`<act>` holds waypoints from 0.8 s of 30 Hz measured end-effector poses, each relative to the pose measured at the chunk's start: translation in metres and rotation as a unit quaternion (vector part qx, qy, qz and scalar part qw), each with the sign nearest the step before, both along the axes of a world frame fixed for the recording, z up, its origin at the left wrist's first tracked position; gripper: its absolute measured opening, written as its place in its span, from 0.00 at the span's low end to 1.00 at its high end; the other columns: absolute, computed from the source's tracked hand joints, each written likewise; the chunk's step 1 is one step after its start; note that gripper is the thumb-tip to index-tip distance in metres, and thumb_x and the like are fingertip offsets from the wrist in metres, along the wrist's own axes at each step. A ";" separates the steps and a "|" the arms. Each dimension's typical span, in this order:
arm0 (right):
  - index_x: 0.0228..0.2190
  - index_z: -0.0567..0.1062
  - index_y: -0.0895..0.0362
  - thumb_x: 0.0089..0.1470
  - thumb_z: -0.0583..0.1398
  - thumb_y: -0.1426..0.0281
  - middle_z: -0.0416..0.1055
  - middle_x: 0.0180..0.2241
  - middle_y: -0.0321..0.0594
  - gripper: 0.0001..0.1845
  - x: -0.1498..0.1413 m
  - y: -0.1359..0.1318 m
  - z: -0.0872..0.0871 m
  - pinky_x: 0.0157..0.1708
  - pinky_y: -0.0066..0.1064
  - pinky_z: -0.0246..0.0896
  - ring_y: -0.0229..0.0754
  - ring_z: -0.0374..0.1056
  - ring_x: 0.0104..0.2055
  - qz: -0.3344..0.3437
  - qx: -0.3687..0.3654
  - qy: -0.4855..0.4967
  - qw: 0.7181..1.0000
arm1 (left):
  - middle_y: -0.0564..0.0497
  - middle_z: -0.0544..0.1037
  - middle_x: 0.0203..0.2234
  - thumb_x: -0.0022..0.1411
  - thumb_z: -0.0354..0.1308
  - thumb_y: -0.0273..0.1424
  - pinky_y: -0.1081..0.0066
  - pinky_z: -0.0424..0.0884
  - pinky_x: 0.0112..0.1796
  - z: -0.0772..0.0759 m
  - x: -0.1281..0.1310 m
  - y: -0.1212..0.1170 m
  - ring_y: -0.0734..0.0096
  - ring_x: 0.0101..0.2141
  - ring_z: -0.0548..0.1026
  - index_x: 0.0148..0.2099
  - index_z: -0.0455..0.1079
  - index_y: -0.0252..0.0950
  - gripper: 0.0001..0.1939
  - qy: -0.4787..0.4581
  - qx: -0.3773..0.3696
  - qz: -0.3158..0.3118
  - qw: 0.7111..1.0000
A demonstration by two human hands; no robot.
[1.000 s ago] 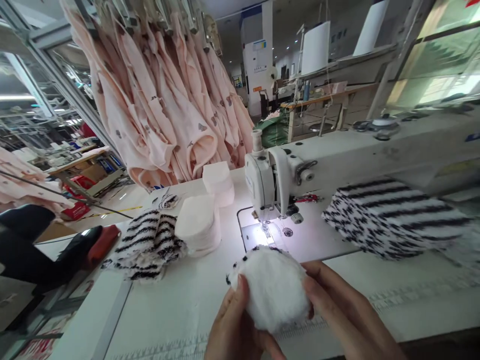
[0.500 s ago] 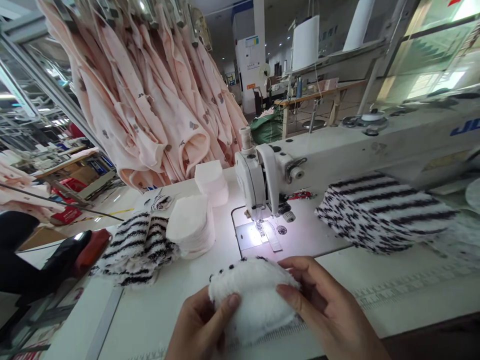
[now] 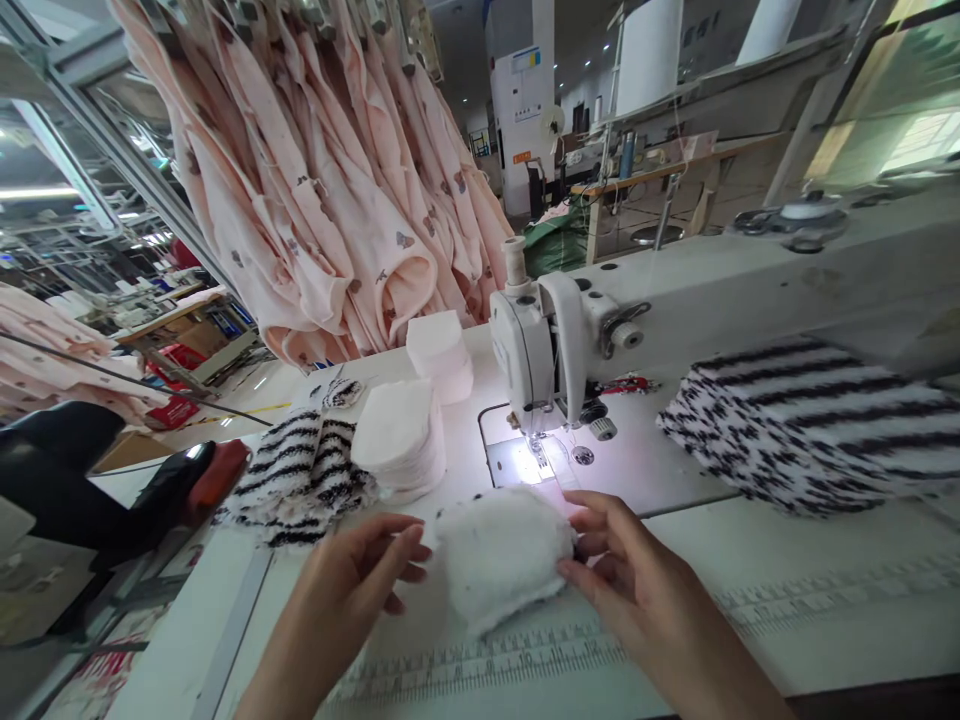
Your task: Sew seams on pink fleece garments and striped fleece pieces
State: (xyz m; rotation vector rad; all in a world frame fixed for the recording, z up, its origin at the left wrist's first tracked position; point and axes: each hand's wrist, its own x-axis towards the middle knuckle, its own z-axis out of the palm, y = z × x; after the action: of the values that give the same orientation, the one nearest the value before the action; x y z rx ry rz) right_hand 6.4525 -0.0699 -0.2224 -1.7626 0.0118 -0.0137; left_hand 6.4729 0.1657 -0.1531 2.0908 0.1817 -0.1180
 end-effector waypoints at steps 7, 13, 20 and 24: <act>0.45 0.67 0.51 0.61 0.51 0.65 0.66 0.43 0.36 0.12 -0.015 -0.051 -0.025 0.37 0.18 0.63 0.33 0.66 0.41 -0.042 -0.317 -0.247 0.915 | 0.51 0.79 0.28 0.54 0.57 0.48 0.76 0.73 0.23 0.027 0.007 0.044 0.68 0.26 0.76 0.42 0.72 0.39 0.20 -0.103 0.214 0.027 0.971; 0.52 0.65 0.59 0.60 0.48 0.74 0.63 0.50 0.41 0.19 -0.011 -0.038 -0.024 0.53 0.25 0.53 0.38 0.58 0.54 0.041 -0.350 -0.351 0.868 | 0.56 0.79 0.27 0.59 0.54 0.43 0.76 0.72 0.26 0.022 0.014 0.014 0.73 0.25 0.76 0.40 0.72 0.42 0.13 -0.105 0.284 -0.060 0.951; 0.56 0.61 0.63 0.59 0.47 0.77 0.58 0.56 0.46 0.23 -0.003 -0.024 -0.020 0.52 0.34 0.52 0.45 0.54 0.58 0.096 -0.385 -0.387 0.832 | 0.54 0.78 0.30 0.62 0.53 0.31 0.75 0.68 0.30 0.004 0.030 -0.005 0.74 0.29 0.75 0.38 0.71 0.38 0.06 -0.157 0.318 -0.177 0.918; 0.55 0.62 0.60 0.61 0.43 0.76 0.57 0.58 0.43 0.23 -0.001 -0.017 -0.024 0.50 0.38 0.53 0.47 0.53 0.59 0.103 -0.430 -0.399 0.803 | 0.52 0.75 0.32 0.62 0.54 0.31 0.71 0.68 0.29 -0.010 0.032 -0.014 0.72 0.28 0.73 0.40 0.70 0.37 0.06 -0.167 0.303 -0.221 0.912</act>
State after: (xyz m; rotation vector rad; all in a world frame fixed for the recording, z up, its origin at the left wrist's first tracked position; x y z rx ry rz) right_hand 6.4513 -0.0865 -0.2465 -2.5169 -0.9363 -0.7047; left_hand 6.5048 0.1512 -0.1634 2.7004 -0.5350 0.0363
